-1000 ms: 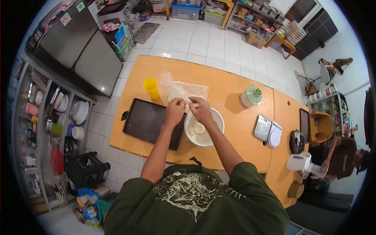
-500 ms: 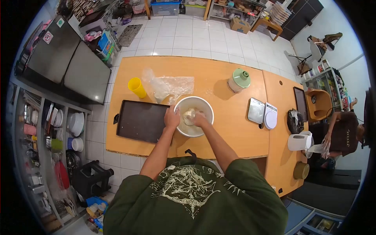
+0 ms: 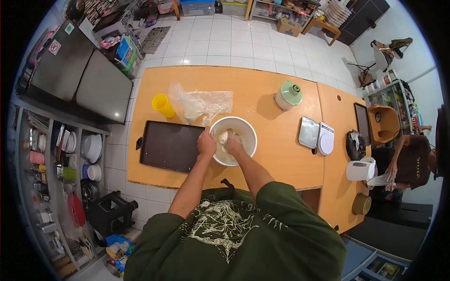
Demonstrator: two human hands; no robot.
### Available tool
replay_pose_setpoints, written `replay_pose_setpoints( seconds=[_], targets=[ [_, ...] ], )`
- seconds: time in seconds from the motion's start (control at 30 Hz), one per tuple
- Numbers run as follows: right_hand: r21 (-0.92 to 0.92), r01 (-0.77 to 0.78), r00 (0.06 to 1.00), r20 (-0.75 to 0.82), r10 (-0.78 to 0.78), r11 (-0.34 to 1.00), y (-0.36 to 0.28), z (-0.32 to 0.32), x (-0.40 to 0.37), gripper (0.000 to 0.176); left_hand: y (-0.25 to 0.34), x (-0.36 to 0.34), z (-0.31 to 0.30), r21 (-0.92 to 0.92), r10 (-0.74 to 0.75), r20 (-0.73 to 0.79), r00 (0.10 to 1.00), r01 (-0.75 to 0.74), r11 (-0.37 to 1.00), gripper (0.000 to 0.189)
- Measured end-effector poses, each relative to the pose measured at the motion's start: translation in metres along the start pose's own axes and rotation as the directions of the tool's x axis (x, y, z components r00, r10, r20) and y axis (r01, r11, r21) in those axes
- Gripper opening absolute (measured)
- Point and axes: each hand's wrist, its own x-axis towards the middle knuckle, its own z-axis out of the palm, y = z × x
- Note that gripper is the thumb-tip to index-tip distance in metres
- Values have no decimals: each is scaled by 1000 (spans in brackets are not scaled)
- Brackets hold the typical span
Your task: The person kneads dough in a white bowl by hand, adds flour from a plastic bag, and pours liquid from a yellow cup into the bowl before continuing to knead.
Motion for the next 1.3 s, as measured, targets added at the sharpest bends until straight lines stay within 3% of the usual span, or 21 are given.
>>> replay_pose_setpoints(
  seconds=[0.1,0.2,0.33,0.43,0.53,0.6,0.63,0.73,0.8,0.83,0.9,0.93,1.0,1.03,1.1,1.3],
  targets=[
    [-32,-7,997,82,9,999,-5,-12,-2,58,1,0,1,0,0,3,1000,0,1000,18],
    [-57,-18,998,52,21,998,-13,-23,-13,49,3,-1,-1,7,-7,0,1000,7,1000,19],
    [-71,-42,998,37,45,997,-16,-22,-17,48,5,-1,-4,32,-22,43,999,21,999,18],
    [-136,-15,993,112,30,991,-4,-10,-9,52,5,-1,-4,72,-28,68,997,23,997,18],
    [-72,16,997,79,-10,997,10,7,-2,58,7,-2,-5,67,-41,77,996,36,997,18],
    [-232,51,991,-109,-78,971,18,21,-7,64,7,-2,-6,64,-35,77,996,30,998,18],
    [-235,48,991,-111,-76,971,26,30,-7,64,8,-1,-6,62,-31,75,997,26,998,18],
    [-358,178,975,-62,-214,916,38,37,-5,66,9,-1,-7,61,-41,87,995,36,997,19],
    [-137,204,935,320,-151,969,48,20,-1,59,7,-1,-4,54,-39,76,996,35,998,19],
    [-139,206,934,322,-152,969,48,14,-7,59,7,-1,-4,48,-36,62,997,33,998,19],
    [-98,274,945,214,-249,957,42,7,-26,35,8,-1,-5,51,-36,66,997,33,998,19],
    [-96,274,944,216,-249,957,31,1,-33,35,9,-1,-6,54,-33,72,997,29,998,19],
    [-299,371,913,288,-288,879,11,-1,-43,47,8,-1,-7,54,-28,73,997,24,998,18],
    [-297,369,914,290,-285,881,8,3,-41,47,8,-1,-7,52,-21,72,997,17,999,18],
    [-273,218,950,278,-140,937,0,9,-39,45,8,-1,-6,52,-18,73,997,14,999,18],
    [-219,135,985,134,-107,966,-12,20,-35,42,7,0,-6,45,8,76,997,-11,999,17]
  ],
)
